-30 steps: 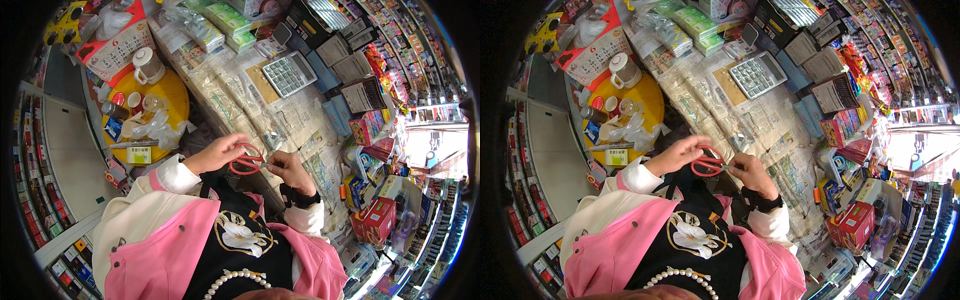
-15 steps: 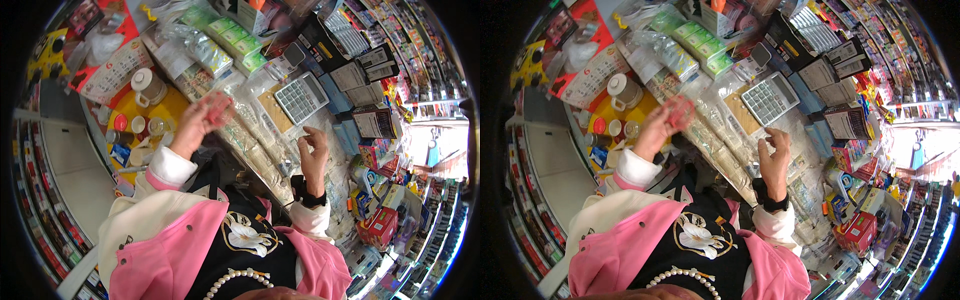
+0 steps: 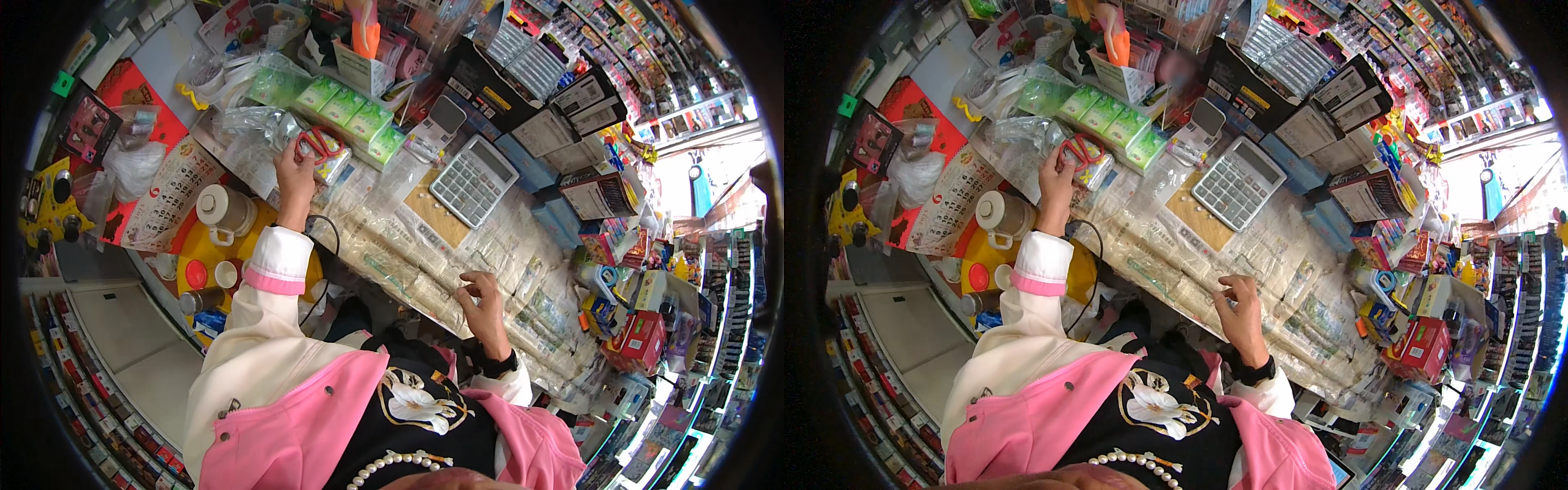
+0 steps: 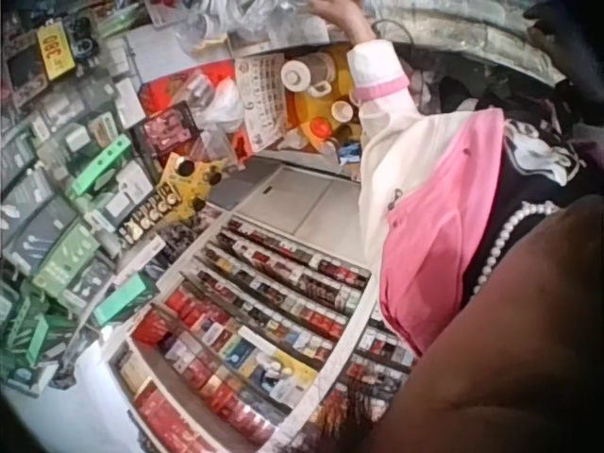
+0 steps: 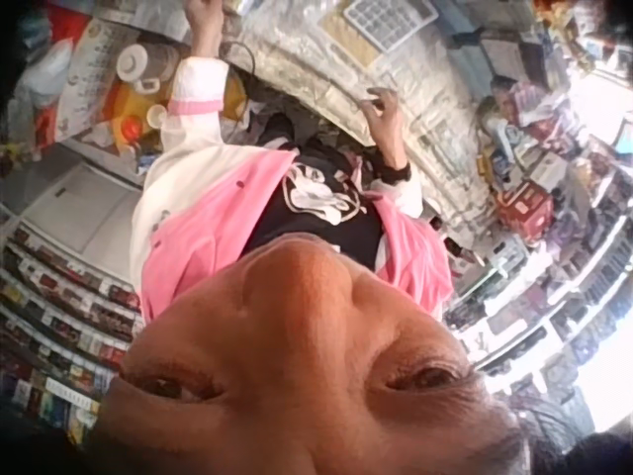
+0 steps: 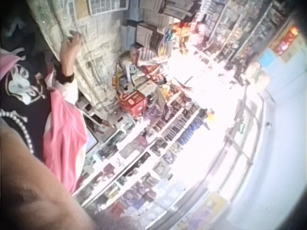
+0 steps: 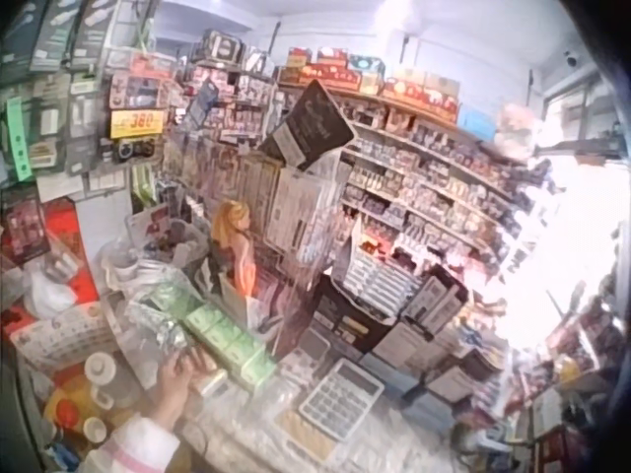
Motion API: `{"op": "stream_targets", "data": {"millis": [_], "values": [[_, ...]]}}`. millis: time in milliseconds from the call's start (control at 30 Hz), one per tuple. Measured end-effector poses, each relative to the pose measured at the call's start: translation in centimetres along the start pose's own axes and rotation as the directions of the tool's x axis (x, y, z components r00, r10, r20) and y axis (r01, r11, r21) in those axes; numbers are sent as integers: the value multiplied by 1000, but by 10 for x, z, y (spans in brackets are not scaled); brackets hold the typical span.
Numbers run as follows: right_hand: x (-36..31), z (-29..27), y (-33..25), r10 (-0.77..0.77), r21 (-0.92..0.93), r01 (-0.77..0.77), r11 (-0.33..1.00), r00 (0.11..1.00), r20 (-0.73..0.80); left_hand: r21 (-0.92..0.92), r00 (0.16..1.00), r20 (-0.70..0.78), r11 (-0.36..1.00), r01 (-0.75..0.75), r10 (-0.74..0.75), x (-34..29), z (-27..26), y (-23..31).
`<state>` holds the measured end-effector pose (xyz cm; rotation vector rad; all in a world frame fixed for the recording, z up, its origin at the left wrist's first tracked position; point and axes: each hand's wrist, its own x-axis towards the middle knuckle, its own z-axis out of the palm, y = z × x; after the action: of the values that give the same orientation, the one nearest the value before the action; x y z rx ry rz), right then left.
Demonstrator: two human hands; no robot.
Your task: The person organizes items on a cluttered counter in a small shop. They handle a plastic-wrapped item, a doll, and a box of crayons, placing them into containers. They also wipe a yellow table with a cloth and move a calculator.
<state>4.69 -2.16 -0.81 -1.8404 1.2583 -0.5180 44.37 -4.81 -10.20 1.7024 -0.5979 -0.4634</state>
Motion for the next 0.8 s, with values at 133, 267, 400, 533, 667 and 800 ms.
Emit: {"op": "stream_targets", "data": {"millis": [133,267,400,533,667,800], "values": [[-2,6,3,34,-14,-33,999,999,21,564,952,66,776,-283,299,-1,-3,-5],[-4,12,2,39,-50,-34,998,994,101,549,939,31,779,-302,341,-5,-8,2],[-6,10,0,46,-53,-40,998,991,127,552,868,94,700,-453,487,-10,-3,7],[-7,7,3,53,-100,-40,994,990,133,612,958,161,737,-286,238,-16,3,19],[-10,9,8,97,-162,-70,984,982,165,607,898,202,669,-429,392,-20,16,43],[-13,10,10,54,-121,-32,992,981,187,577,825,376,591,-565,421,-18,29,59]]}}
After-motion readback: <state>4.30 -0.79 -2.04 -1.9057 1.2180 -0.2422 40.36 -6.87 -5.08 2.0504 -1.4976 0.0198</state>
